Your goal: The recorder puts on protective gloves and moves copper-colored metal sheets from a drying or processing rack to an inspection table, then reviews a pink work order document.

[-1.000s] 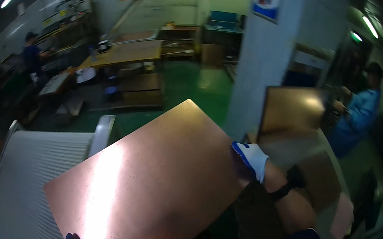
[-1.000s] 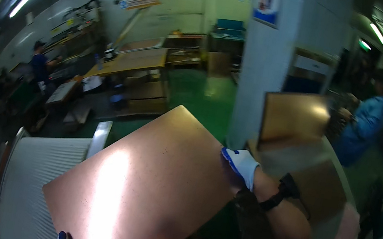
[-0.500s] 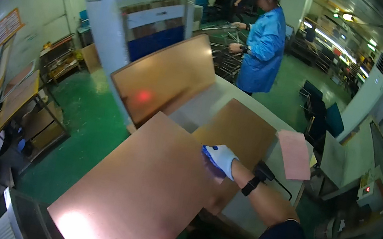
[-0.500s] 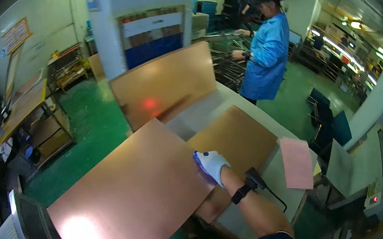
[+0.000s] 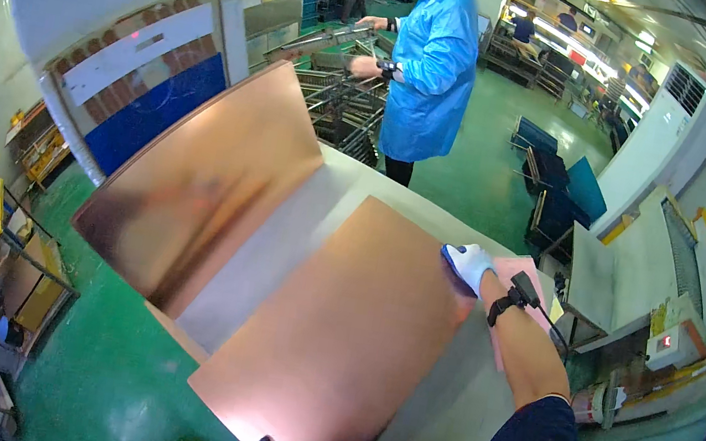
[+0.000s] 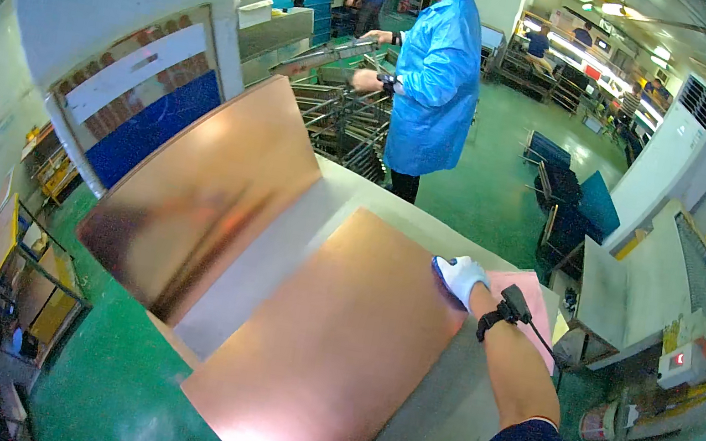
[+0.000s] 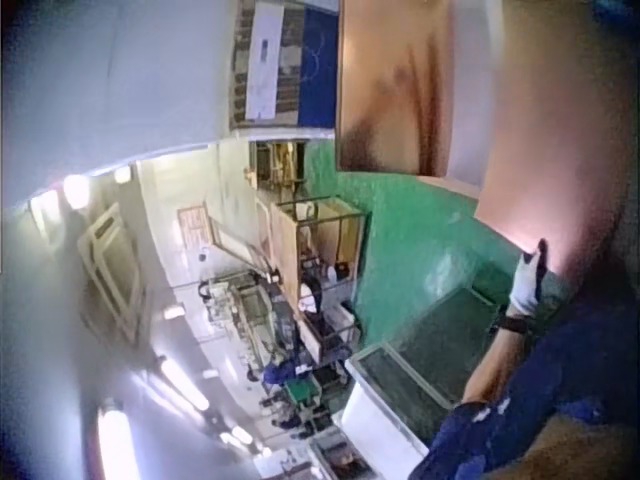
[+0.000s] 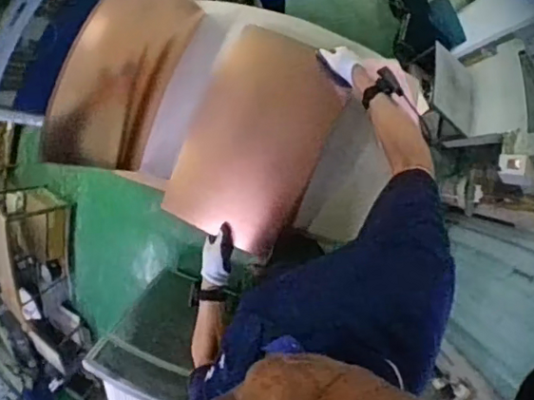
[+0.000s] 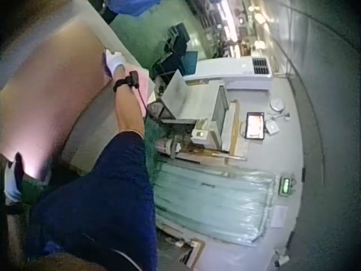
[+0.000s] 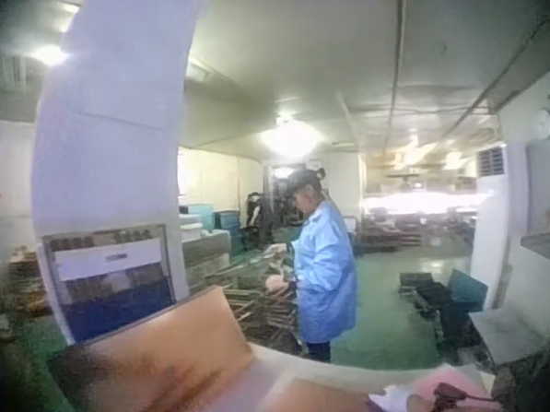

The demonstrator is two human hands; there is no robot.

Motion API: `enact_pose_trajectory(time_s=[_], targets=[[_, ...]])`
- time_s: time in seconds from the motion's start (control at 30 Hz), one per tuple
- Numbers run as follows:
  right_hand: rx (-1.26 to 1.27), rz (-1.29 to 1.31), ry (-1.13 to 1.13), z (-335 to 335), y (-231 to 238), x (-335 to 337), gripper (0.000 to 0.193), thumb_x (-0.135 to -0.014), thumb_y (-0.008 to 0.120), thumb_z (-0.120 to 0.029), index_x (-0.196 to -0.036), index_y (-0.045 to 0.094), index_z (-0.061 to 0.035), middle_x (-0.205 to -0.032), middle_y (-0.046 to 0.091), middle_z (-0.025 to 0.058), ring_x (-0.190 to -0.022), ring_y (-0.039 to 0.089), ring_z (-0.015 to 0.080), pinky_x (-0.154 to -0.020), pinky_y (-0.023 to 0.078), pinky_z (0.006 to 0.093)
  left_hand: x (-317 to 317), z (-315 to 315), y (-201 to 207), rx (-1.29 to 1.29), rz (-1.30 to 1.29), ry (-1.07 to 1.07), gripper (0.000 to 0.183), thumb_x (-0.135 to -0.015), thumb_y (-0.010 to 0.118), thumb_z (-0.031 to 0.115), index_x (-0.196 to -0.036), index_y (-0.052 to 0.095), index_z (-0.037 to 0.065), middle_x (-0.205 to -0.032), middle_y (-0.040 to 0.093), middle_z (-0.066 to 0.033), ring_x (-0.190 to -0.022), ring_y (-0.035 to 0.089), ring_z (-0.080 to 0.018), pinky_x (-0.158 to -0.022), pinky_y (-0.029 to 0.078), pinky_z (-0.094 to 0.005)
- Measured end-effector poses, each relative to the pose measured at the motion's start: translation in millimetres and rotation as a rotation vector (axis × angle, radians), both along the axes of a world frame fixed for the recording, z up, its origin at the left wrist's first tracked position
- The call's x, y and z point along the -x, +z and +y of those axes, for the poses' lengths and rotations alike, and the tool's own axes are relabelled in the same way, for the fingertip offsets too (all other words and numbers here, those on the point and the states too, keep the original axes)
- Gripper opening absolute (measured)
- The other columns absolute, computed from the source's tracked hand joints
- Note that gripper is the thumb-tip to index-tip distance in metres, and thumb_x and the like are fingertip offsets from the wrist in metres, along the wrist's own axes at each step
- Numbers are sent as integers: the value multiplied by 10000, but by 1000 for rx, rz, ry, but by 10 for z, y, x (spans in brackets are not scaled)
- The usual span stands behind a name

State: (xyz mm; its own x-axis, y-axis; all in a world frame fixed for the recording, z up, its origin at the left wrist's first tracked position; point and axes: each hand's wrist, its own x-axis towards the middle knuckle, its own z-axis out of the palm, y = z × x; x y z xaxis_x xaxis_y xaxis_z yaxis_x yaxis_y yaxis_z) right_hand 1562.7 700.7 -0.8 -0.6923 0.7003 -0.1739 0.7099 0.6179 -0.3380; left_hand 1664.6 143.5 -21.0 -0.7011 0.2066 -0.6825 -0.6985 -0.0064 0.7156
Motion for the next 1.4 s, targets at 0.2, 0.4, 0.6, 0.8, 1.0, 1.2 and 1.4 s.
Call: enact_pose_trajectory(time_s=[0.2, 0.4, 0.6, 0.8, 1.0, 1.2, 1.4], targets=[[24, -44, 28, 385, -291, 202, 575, -854, 472, -569, -1028, 696, -70, -1072, 651, 204, -1021, 610, 402, -891, 477, 466, 59, 262, -232, 88, 44, -107, 285, -955, 570, 272, -749, 614, 80, -637, 488, 59, -598, 413, -49, -526, 332, -236], [8, -137, 95, 398, -246, 348, 580, -879, 431, -574, -1041, 692, -83, -1112, 641, 210, -1043, 602, 396, -907, 470, 449, 119, 286, -59, 135, 21, -210, 215, -920, 605, 184, -1008, 671, 0, -801, 638, -23, -705, 560, -104, -662, 471, -245], [-79, -196, 99, 307, -188, 397, 548, -898, 409, -558, -1024, 700, -111, -1082, 659, 186, -1028, 613, 375, -897, 466, 461, 31, 154, -424, 416, 226, -452, 208, -898, 613, 165, -1017, 663, 2, -852, 689, -102, -761, 636, -160, -653, 510, -304], [-223, -273, 84, 220, -311, 372, 572, -911, 384, -547, -1087, 670, -84, -1172, 622, 187, -1069, 593, 376, -929, 454, 461, 107, 235, -424, 710, 244, -714, 444, -885, 572, 416, -970, 635, -15, -893, 658, -258, -869, 643, -402, -716, 510, -454], [-614, 640, 55, 128, 703, 134, 359, -924, 541, -317, -1140, 621, -41, -1042, 677, 136, -894, 670, 269, -791, 522, 390, 294, 184, -276, 746, 313, -905, 305, -894, 556, 418, -1069, 651, 187, -919, 680, -175, -855, 644, -398, -750, 514, -455], [289, 1005, -256, -565, 472, -717, 251, -956, 516, -160, -1110, 631, 2, -878, 675, 72, -749, 640, 141, -671, 500, 278, 1321, 208, 379, 991, 673, -358, 229, -871, 647, 183, -914, 622, -40, -782, 662, -200, -702, 644, -350, -662, 504, -409], [720, 645, -635, -1772, -791, -1613, 430, -984, 479, -335, -1249, 536, -1, -977, 645, 53, -818, 576, 137, -744, 485, 297, 2233, 849, -495, 504, 887, -272, 462, -891, 637, 217, -1249, 519, -49, -1157, 610, -253, -1070, 610, -319, -891, 483, -366]])
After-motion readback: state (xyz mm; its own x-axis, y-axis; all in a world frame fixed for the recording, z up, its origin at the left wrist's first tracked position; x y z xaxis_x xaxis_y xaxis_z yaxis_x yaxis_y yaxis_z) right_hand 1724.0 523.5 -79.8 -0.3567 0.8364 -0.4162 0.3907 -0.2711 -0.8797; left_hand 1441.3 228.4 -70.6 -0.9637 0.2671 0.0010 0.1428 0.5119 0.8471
